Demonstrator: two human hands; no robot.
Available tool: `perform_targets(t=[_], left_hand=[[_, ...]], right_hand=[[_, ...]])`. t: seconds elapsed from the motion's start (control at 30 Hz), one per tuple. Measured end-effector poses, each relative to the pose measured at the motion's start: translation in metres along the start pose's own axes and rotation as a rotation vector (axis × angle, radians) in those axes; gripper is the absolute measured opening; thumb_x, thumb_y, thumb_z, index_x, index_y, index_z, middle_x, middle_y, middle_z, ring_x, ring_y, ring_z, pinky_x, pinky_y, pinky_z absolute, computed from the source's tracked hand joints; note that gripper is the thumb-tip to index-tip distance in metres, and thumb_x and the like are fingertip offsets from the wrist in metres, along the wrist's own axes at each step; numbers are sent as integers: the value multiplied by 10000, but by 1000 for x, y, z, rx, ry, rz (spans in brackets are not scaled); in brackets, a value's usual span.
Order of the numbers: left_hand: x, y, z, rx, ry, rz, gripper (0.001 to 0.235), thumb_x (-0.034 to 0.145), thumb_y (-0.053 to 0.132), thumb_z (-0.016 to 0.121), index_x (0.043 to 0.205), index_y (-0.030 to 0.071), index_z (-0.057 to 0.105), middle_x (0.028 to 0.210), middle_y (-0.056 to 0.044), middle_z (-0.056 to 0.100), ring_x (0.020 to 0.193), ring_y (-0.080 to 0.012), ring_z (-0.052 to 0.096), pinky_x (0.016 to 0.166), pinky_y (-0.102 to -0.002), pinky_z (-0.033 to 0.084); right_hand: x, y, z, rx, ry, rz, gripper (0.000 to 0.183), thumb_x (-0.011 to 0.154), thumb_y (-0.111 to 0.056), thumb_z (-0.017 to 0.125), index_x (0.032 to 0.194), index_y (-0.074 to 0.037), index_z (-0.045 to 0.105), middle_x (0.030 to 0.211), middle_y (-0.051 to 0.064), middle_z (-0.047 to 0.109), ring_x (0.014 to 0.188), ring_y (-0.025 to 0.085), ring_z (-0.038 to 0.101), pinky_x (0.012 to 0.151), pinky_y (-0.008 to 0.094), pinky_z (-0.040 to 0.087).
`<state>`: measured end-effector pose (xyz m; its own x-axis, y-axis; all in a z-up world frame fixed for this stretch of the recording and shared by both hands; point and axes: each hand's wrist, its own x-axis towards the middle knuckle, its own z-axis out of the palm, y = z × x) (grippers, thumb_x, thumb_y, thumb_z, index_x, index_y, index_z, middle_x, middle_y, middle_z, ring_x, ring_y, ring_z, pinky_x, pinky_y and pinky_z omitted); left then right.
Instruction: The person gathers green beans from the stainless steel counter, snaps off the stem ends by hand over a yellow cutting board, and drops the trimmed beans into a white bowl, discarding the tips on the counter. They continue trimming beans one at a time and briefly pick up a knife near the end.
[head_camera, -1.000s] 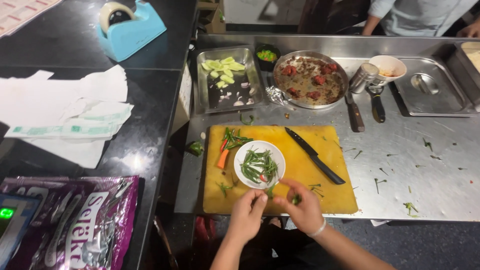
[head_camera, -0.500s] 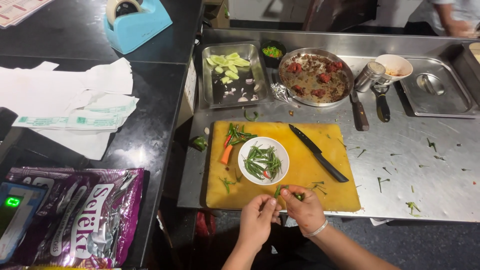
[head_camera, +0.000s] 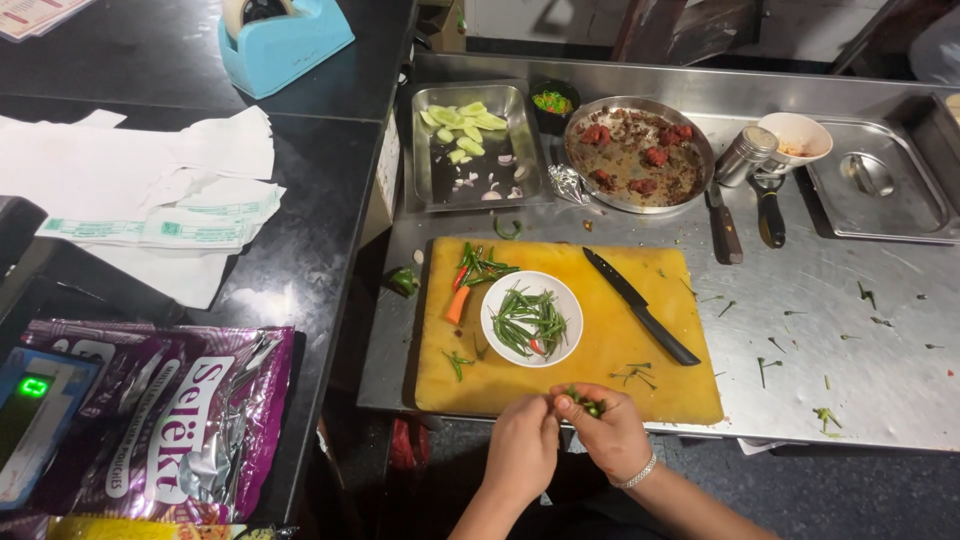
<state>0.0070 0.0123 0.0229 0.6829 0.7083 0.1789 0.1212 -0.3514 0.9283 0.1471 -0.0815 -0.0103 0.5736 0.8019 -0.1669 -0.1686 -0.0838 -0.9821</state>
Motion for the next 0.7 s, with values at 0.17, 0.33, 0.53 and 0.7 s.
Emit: perform_targets(t=[0.17, 0.33, 0.53, 0.7], left_hand=[[1, -2, -4, -12, -41, 147, 84, 923, 64, 657, 866, 2, 659, 835, -135, 706, 817, -340, 678, 716, -432, 527], [9, -8, 4, -134, -120, 144, 75, 927, 85, 680, 907, 13, 682, 831, -130, 700, 821, -328, 680, 726, -420, 537], [25, 1, 30, -208, -245, 236, 108, 948, 130, 685, 918, 27, 696, 823, -135, 677, 830, -339, 654, 741, -438, 515], [48, -10, 67, 135, -190, 283, 115, 929, 162, 675, 888, 56, 696, 903, -132, 701, 915, -359, 656, 763, -474, 518]], right_hand=[[-1, -5, -7, 440, -18, 401, 230, 963, -232, 673, 978, -5, 708, 595, -13, 502, 440, 74, 349, 397, 242, 270], [-2, 9, -32, 717, -73, 544, 226, 980, -274, 610, 992, -55, 664, 593, -24, 447, 453, 78, 348, 386, 225, 262], [-5, 15, -71, 798, -30, 510, 270, 983, -321, 570, 983, -63, 649, 580, -29, 455, 422, 71, 335, 362, 218, 265], [1, 15, -110, 601, 309, 378, 287, 1008, -361, 565, 961, -88, 639, 551, -60, 379, 424, 79, 320, 375, 236, 272]])
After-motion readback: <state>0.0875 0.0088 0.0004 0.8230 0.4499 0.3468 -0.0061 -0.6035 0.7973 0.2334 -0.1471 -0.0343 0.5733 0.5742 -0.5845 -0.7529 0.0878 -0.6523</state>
